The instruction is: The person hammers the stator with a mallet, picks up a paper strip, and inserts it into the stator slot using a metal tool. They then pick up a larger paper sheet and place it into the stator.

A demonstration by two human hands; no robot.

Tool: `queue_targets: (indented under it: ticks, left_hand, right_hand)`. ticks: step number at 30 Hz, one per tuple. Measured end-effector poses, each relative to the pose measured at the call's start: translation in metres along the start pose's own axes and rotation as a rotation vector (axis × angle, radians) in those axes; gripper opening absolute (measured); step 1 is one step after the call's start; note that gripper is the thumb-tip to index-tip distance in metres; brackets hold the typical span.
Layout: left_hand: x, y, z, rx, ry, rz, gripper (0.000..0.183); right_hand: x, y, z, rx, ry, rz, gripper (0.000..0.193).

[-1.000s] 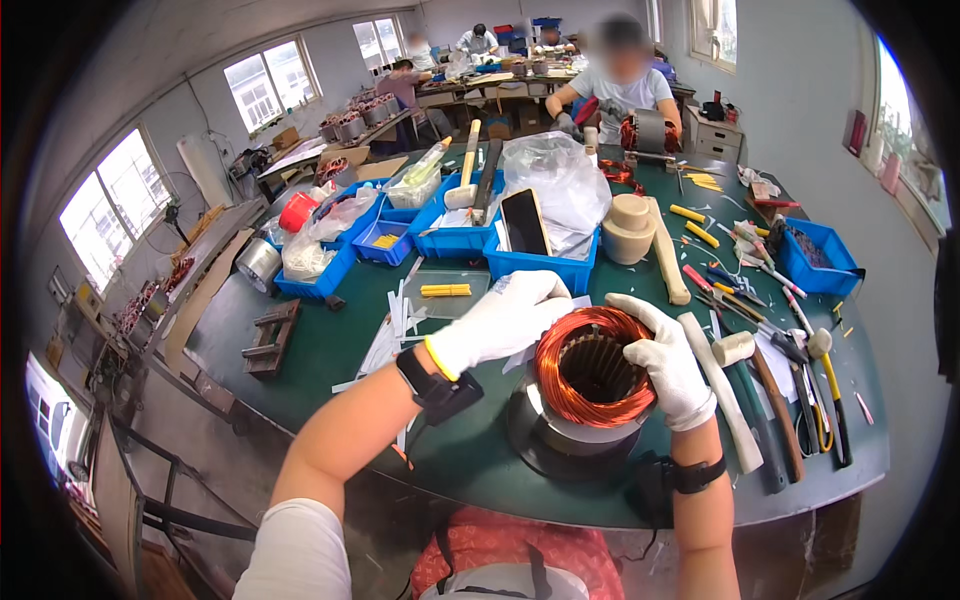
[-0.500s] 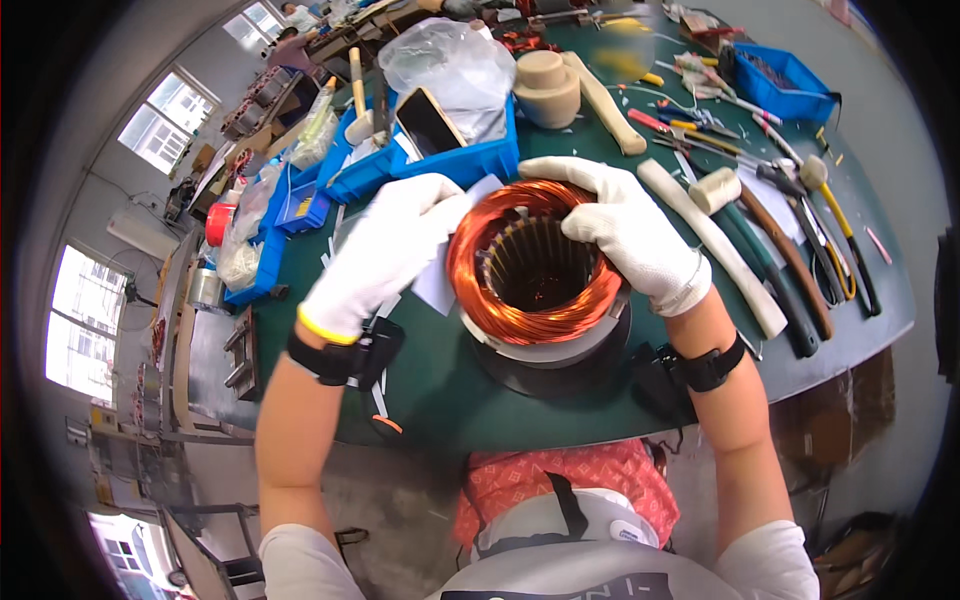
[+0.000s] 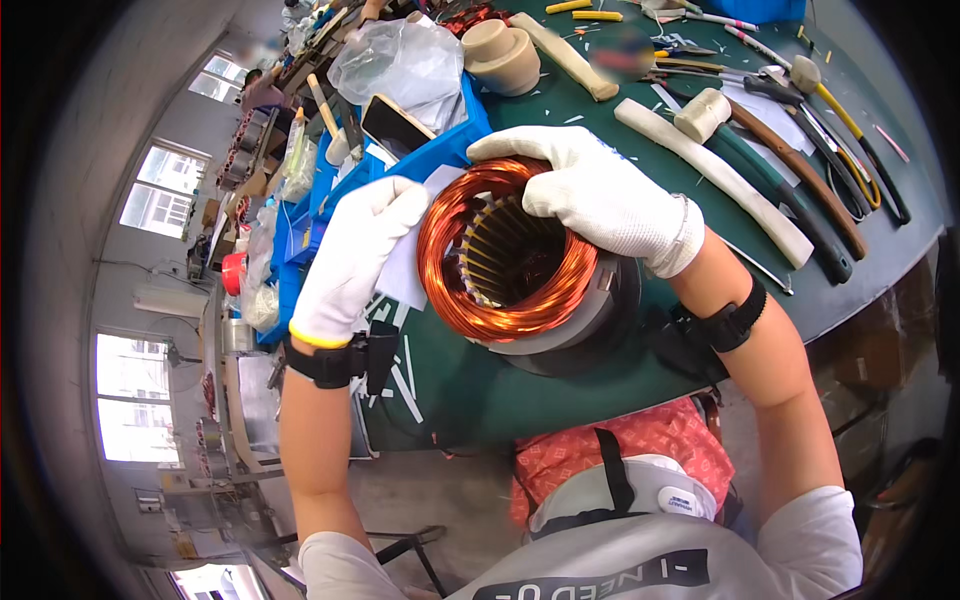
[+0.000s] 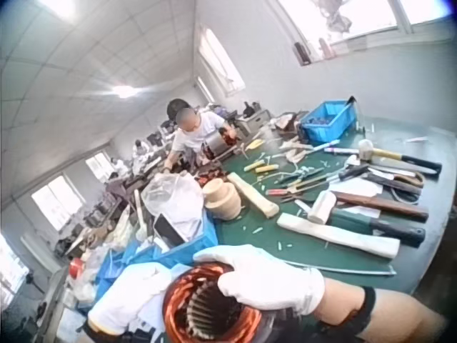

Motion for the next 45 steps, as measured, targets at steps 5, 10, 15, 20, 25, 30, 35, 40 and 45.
queue_targets:
  ticks: [5, 10, 15, 20, 25, 30, 35, 40, 45]
  left_hand:
    - [0.008, -0.007, 0.011, 0.014, 0.013, 0.021, 0.025]
    - [0.001, -0.005, 0.007, 0.020, -0.034, 0.035, 0.023]
    - [0.004, -0.006, 0.000, 0.034, 0.047, -0.033, 0.025]
    - [0.002, -0.007, 0.002, 0.080, 0.105, -0.018, 0.025]
    - [-0.003, 0.001, -0.024, -0.158, 0.283, -0.050, 0.024]
    - [-0.002, -0.005, 0.001, 0.094, 0.118, -0.099, 0.024]
    - [-0.001, 0.004, -0.022, -0.274, 0.309, -0.107, 0.024]
    - [-0.002, -0.011, -0.006, 0.000, 0.181, -0.107, 0.025]
    - [0.003, -0.008, -0.035, -0.401, 0.527, -0.193, 0.020]
  right_hand:
    - [-0.012, 0.005, -0.001, -0.036, -0.091, 0.038, 0.051]
    - [-0.009, 0.005, -0.006, -0.043, -0.072, 0.041, 0.051]
    - [-0.011, 0.007, 0.004, 0.023, -0.118, 0.048, 0.051]
    - [-0.012, 0.007, 0.000, -0.043, -0.055, 0.058, 0.036]
    - [-0.006, 0.007, 0.014, 0.246, -0.153, -0.041, 0.039]
    - [-0.005, 0.008, 0.000, 0.215, -0.087, -0.069, 0.030]
    - [-0.009, 0.015, 0.022, 0.269, -0.277, 0.020, 0.031]
    - [-0.010, 0.016, -0.002, 0.125, -0.065, 0.020, 0.035]
    - [-0.021, 0.024, 0.019, 0.265, -0.264, 0.106, 0.037]
Point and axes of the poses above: each hand's wrist, its own y-axis towards the middle knuckle, its own x-axis out of the back of the hand, z = x × y, the point moved 9 cm from there along y, towards the middle knuckle, and after that the axes turned 5 degrees about -z, right-handed, at the moved point
